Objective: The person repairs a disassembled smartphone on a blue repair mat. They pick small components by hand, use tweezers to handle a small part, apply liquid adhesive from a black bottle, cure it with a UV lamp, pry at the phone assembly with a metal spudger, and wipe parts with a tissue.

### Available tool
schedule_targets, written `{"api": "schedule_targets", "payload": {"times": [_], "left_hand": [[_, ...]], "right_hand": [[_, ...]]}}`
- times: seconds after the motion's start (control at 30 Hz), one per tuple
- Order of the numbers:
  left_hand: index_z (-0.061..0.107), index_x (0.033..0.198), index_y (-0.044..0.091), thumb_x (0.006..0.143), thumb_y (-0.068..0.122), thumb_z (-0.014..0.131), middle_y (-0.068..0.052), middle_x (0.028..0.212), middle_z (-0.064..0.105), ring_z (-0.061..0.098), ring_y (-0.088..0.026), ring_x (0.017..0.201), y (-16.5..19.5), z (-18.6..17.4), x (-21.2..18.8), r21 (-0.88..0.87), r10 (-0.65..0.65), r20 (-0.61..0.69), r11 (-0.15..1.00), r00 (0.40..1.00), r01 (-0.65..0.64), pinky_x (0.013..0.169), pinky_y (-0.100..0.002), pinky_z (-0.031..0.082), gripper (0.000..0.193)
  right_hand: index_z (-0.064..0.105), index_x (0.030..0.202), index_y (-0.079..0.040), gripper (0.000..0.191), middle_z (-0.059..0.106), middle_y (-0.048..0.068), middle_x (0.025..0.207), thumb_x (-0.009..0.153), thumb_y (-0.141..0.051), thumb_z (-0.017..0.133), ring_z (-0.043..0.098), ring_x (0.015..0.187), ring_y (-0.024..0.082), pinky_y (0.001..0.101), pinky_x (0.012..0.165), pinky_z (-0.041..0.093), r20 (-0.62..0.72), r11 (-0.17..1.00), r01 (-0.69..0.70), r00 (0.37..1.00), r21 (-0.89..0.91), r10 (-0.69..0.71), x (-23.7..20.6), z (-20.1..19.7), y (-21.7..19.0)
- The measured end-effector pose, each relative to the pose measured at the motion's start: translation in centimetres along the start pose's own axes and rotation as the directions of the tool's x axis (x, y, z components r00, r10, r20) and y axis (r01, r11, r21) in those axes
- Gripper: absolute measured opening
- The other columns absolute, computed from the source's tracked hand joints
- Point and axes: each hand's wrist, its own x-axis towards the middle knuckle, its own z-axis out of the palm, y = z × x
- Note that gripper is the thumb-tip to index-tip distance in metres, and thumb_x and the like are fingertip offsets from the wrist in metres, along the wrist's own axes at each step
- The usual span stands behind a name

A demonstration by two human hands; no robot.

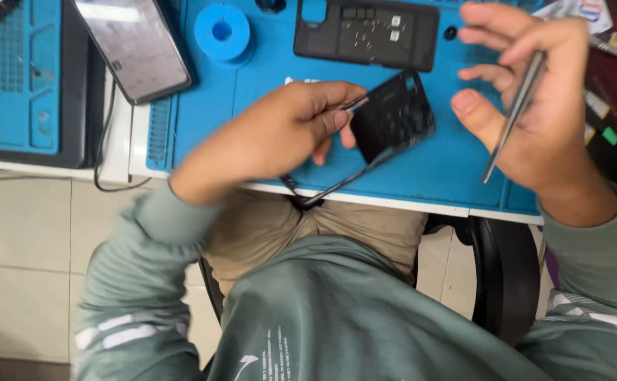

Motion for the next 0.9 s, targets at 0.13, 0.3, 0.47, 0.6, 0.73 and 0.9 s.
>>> {"api": "schedule_targets", "payload": {"times": [0.13, 0.3, 0.47, 0.6, 0.73, 0.9], "left_hand": [[0.065, 0.135, 0.009, 0.105, 0.01, 0.05, 0.003, 0.088, 0.07, 0.056, -0.008, 0.062, -0.1, -1.5, 1.8, 0.078, -0.065, 0.217, 0.996, 0.974, 0.049, 0.058, -0.025, 0.051, 0.034], [0.069, 0.12, 0.007, 0.092, -0.002, 0.061, -0.001, 0.09, 0.068, 0.066, -0.009, 0.068, -0.8, -1.5, 3.4, 0.151, 0.02, 0.119, 0.988, 0.993, -0.038, 0.062, -0.027, 0.055, 0.03], [0.073, 0.11, 0.005, 0.094, -0.004, 0.07, -0.007, 0.092, 0.071, 0.068, -0.017, 0.08, -2.1, -1.2, 4.0, 0.314, 0.253, 0.03, 0.916, 0.967, -0.249, 0.072, -0.032, 0.055, 0.018], [0.073, 0.11, 0.004, 0.095, -0.005, 0.069, -0.011, 0.102, 0.069, 0.068, -0.026, 0.089, -2.5, -0.9, 3.8, 0.372, 0.37, 0.016, 0.86, 0.929, -0.349, 0.076, -0.036, 0.054, 0.018], [0.073, 0.114, 0.003, 0.094, -0.008, 0.068, -0.015, 0.104, 0.065, 0.064, -0.033, 0.097, -2.9, 0.0, 3.3, 0.447, 0.462, -0.015, 0.796, 0.887, -0.407, 0.081, -0.042, 0.052, 0.024], [0.076, 0.108, 0.008, 0.091, -0.005, 0.07, -0.011, 0.099, 0.062, 0.057, -0.033, 0.094, -3.4, 0.4, 3.0, 0.589, 0.486, -0.035, 0.716, 0.873, -0.375, 0.082, -0.044, 0.046, 0.023]], "right_hand": [[0.035, 0.114, -0.006, 0.038, 0.056, 0.021, 0.141, 0.097, 0.006, 0.066, 0.063, 0.119, 0.019, 0.0305, 0.099, 0.054, 0.142, 0.991, -0.129, 0.982, 0.035, 0.123, -0.2, 0.9, 1.7], [0.04, 0.112, -0.005, 0.029, 0.065, 0.016, 0.128, 0.106, 0.008, 0.066, 0.065, 0.104, 0.009, 0.0234, 0.094, 0.055, 0.146, 0.978, -0.207, 0.969, 0.02, 0.202, -0.9, 1.7, 3.3], [0.04, 0.114, -0.005, 0.028, 0.067, 0.016, 0.123, 0.106, 0.007, 0.064, 0.066, 0.101, 0.008, 0.0235, 0.089, 0.057, 0.183, 0.982, -0.188, 0.964, -0.034, 0.191, -0.8, 1.7, 3.3], [0.042, 0.108, -0.003, 0.025, 0.071, 0.014, 0.123, 0.104, 0.006, 0.065, 0.066, 0.091, 0.012, 0.0275, 0.083, 0.056, 0.208, 0.974, -0.084, 0.97, -0.211, 0.128, -0.5, 1.8, 2.8], [0.042, 0.105, -0.002, 0.024, 0.072, 0.014, 0.124, 0.102, 0.005, 0.065, 0.067, 0.083, 0.016, 0.0294, 0.077, 0.055, 0.231, 0.963, -0.084, 0.962, -0.255, 0.145, -0.2, 2.3, 2.8], [0.045, 0.099, -0.003, 0.027, 0.071, 0.013, 0.122, 0.095, 0.006, 0.07, 0.067, 0.106, 0.028, 0.0359, 0.086, 0.054, 0.243, 0.938, 0.04, 0.969, -0.346, 0.048, 0.2, 2.8, 2.8]]}}
